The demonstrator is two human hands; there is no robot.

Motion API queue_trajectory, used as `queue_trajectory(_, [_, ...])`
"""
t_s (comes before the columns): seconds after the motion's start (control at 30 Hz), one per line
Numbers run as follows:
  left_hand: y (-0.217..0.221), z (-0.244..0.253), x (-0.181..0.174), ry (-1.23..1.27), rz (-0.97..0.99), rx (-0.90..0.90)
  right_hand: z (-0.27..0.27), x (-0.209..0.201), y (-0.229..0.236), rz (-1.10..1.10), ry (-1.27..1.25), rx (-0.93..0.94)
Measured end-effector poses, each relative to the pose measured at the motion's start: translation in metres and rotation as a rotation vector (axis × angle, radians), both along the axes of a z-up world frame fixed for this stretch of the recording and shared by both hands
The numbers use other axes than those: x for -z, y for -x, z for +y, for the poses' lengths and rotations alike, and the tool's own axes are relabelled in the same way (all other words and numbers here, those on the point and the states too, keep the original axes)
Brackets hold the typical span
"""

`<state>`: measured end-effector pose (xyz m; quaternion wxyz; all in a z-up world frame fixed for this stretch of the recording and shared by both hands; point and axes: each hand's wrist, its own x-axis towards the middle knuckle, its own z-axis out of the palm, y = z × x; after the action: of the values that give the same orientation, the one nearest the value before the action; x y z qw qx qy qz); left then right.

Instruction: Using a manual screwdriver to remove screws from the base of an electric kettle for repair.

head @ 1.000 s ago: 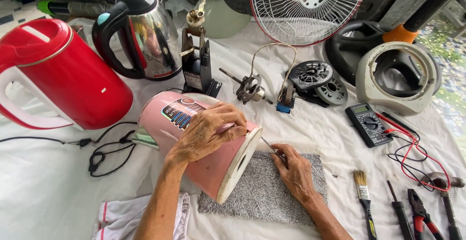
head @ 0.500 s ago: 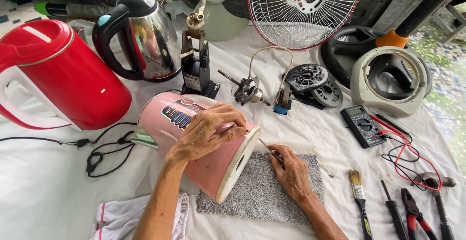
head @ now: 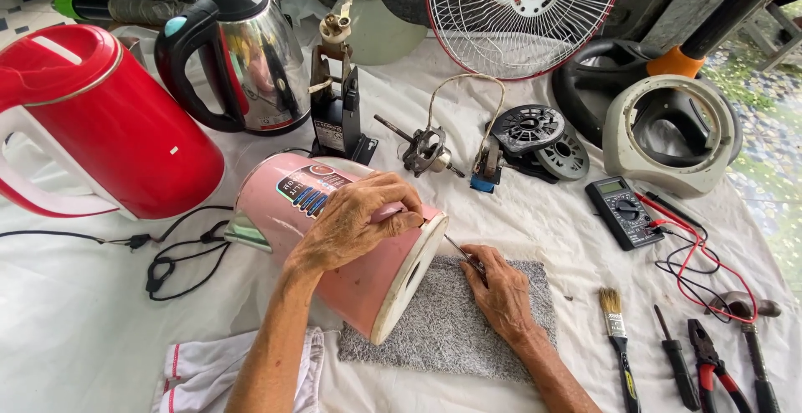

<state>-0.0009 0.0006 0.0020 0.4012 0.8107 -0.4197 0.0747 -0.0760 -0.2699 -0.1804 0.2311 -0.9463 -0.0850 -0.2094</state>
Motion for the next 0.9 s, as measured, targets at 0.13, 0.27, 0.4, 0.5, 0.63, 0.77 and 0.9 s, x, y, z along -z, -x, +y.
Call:
queue_trajectory(0.13, [0.002, 0.000, -0.002, 0.006, 0.021, -0.008, 0.000, 0.002, 0.000, -0.003, 0.023, 0.011])
queue_trajectory(0.27, [0.003, -0.001, -0.003, 0.014, 0.018, -0.008, 0.000, 0.003, 0.000, 0.013, 0.027, 0.021])
queue_trajectory(0.4, [0.002, -0.001, -0.004, 0.026, 0.008, -0.003, 0.000, 0.003, -0.001, -0.008, 0.025, 0.009])
queue_trajectory(0.5, [0.003, 0.000, -0.004, 0.005, 0.030, -0.030, 0.001, 0.000, 0.000, 0.026, -0.010, 0.014])
queue_trajectory(0.63, [0.003, -0.001, -0.006, 0.014, 0.016, 0.002, -0.001, 0.004, -0.001, 0.021, 0.005, 0.005])
queue_trajectory(0.77, [0.006, -0.001, -0.007, 0.014, 0.032, -0.016, 0.002, 0.000, 0.004, 0.042, -0.010, 0.014])
queue_trajectory(0.9, [0.005, -0.001, -0.012, 0.026, 0.084, -0.005, 0.002, 0.000, 0.000, 0.020, -0.016, 0.010])
